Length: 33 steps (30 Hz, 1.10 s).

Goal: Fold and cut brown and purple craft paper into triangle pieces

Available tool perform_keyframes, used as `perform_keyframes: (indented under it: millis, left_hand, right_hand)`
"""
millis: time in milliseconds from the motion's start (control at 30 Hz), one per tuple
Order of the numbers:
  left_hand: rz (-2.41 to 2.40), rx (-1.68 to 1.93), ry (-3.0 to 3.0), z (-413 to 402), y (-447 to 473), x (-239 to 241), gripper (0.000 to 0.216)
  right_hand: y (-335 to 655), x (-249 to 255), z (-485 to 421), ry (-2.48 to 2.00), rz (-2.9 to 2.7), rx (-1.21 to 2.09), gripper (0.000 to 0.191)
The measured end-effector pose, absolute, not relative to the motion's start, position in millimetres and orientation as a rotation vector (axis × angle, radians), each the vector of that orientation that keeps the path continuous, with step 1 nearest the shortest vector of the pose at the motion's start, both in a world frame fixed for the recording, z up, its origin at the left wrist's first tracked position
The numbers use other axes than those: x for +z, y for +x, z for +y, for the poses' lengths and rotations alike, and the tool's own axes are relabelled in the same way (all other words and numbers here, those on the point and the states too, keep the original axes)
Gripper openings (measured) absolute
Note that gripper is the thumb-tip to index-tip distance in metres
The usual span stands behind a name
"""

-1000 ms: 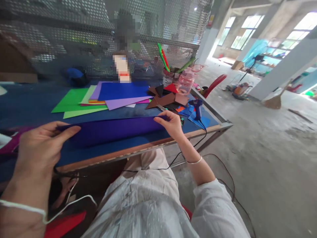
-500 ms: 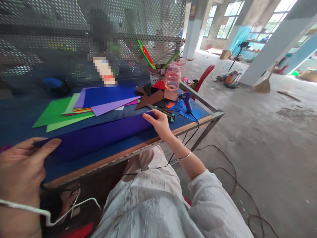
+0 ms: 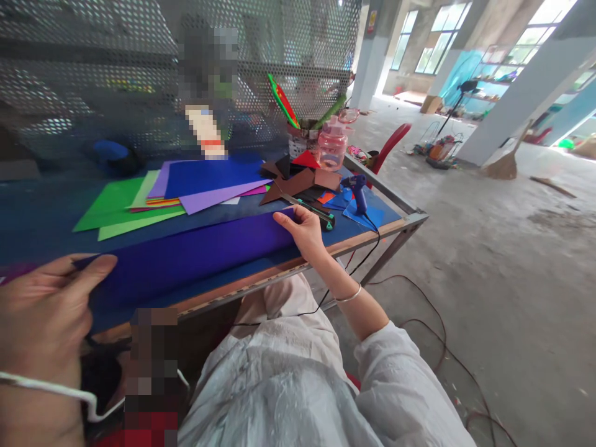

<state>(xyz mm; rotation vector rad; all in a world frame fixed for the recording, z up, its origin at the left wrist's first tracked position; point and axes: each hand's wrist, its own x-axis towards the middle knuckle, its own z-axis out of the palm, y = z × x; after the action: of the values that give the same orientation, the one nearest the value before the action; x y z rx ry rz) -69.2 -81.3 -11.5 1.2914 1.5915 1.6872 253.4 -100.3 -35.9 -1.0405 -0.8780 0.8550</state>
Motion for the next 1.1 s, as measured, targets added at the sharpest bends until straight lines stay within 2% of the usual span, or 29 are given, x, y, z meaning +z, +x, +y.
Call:
perform_keyframes:
  millis: [167,500,700,967,1100]
  left_hand:
    - [1.490,1.584,1.411,-90.6,-71.9,-11.7,0.028]
    - [1.487,1.542,1.560,-110.9,-69.7,-2.5,0.025]
    - [1.427,1.515,1.520,-112.5,-70.9,-2.8,0.024]
    - [1.383,1.404,1.287,-108.2,-69.8,-11.4,0.031]
    - [1.476,1.349,1.275,-98.3,-67.5,-17.9,0.027]
  right_hand:
    - [255.8,-39.7,-104.6,-1.122,-0.915,0.711,0.040]
    - [258.5,-41.4,-106.1,-1.197,-0.833,0.652,0.049]
    - [259.7,-44.2,-102.9,-1.185,-0.844,0.594,0.053]
    - [264.9,-29.4,-102.5,-1.356,-1.022,0.572,0.046]
    - [269.2,-23.0,-94.5,-1.456,-1.162,0.587,0.045]
